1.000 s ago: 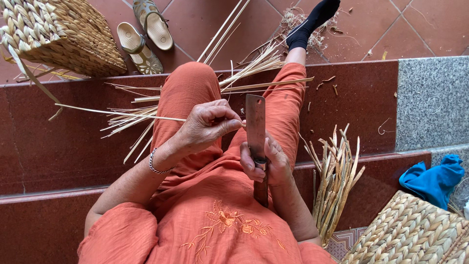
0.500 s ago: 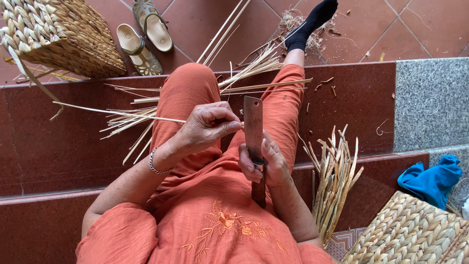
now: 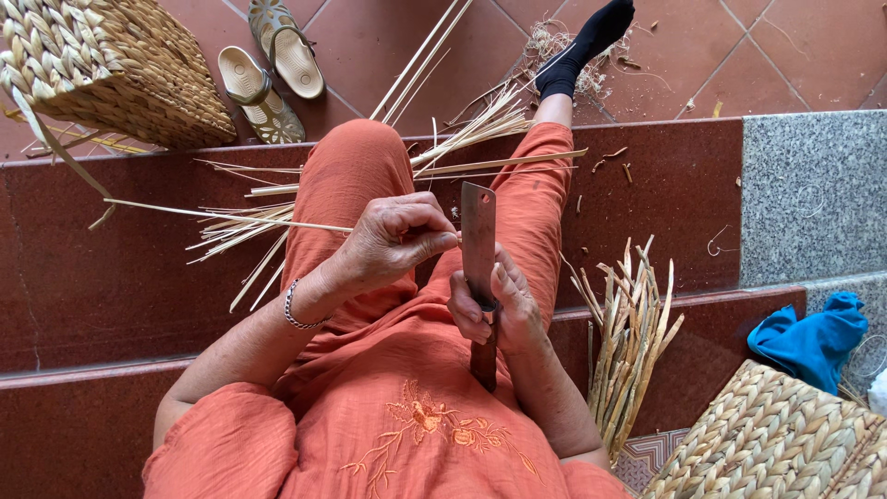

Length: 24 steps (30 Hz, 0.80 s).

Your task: The person sits on the floor and uses a knife to sharpen and smooth thin bamboo strips. They hold the strips in one hand and scrape the blade along the length of each strip to refine its edge.

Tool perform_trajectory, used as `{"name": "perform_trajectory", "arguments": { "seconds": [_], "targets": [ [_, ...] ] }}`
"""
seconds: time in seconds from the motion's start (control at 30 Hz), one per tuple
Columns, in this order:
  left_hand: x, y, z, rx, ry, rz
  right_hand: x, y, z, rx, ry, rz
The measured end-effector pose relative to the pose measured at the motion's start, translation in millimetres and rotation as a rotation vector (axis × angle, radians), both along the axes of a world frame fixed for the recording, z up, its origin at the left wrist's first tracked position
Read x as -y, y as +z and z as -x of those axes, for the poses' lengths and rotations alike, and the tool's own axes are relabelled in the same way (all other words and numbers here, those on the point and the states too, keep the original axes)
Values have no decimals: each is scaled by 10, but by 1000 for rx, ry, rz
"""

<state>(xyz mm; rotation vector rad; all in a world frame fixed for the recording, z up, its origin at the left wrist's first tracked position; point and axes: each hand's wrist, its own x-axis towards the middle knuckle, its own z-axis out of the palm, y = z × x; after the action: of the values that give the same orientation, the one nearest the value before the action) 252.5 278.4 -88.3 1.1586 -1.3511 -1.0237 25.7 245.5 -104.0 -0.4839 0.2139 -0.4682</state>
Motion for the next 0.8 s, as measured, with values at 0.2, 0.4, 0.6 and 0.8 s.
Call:
{"name": "perform_trajectory", "arguments": {
  "seconds": [0.2,0.4,0.6,0.8],
  "targets": [
    [14,21,0,20,-2,-2,-2,-66,-25,38,-2,12],
    [31,23,-13,65,-4,27,10,-16,-76,22,-27,-49],
    [34,7,-30,73,-47,-52,-9,122,-35,18,-73,45],
    [18,-24,-14,178,25,-118,10,83,-10,49,-15,-35]
  ]
}}
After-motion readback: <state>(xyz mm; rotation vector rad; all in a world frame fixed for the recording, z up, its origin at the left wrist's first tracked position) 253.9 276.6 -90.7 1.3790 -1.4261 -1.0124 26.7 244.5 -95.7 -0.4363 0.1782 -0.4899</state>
